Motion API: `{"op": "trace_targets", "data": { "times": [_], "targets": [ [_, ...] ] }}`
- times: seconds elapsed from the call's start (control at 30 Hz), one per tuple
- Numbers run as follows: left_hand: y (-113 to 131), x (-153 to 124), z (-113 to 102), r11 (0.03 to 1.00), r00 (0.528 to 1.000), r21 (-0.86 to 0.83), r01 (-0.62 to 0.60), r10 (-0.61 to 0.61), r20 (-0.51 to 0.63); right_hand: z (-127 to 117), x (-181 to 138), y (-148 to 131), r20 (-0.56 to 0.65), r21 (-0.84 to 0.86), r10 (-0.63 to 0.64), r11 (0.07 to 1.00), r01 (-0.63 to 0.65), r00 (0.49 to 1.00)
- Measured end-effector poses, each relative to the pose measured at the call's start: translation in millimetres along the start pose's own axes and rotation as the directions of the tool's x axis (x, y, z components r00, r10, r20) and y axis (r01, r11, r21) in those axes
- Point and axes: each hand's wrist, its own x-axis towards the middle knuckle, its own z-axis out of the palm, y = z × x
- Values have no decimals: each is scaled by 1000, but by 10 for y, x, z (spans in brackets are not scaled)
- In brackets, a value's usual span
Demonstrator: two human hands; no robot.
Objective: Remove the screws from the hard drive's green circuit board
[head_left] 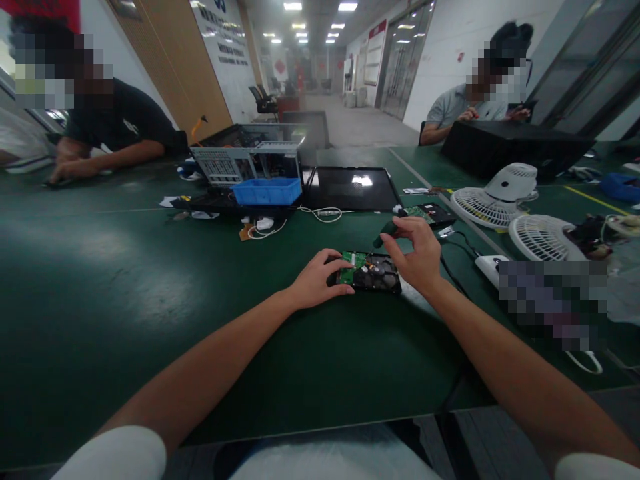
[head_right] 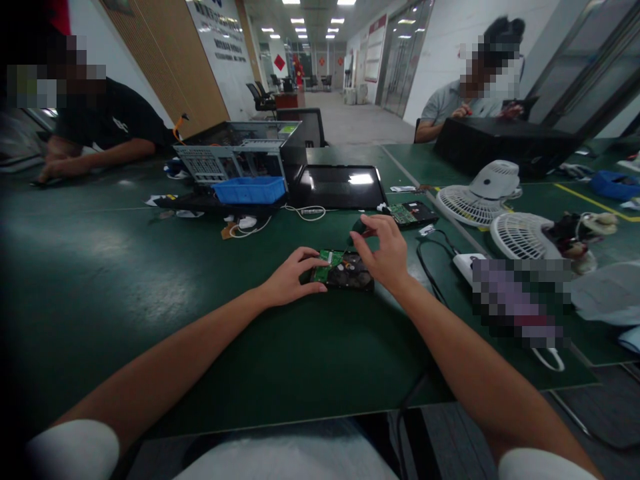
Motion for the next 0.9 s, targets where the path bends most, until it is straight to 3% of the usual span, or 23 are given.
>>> {"op": "trace_targets", "data": {
  "times": [0.33, 0.5, 0.7, 0.9],
  "targets": [
    [-19, -8, 18, 999, 999, 12, -33, 34, -23, 87, -57, 61, 14, 124, 10, 992, -12, 1000],
    [-38, -8, 27, 999, 999, 17, -44, 45, -21, 77, -46, 66, -24, 27, -16, 999, 17, 1000],
    [-15, -8, 13, 999, 999, 18, -34, 35, -15, 27, -6, 20, 4, 33, -70, 997, 70, 998],
    [-28, -8, 16, 999, 1000, 34, -30, 30, -3, 50, -36, 52, 19, 69, 14, 998, -15, 1000]
  ]
}}
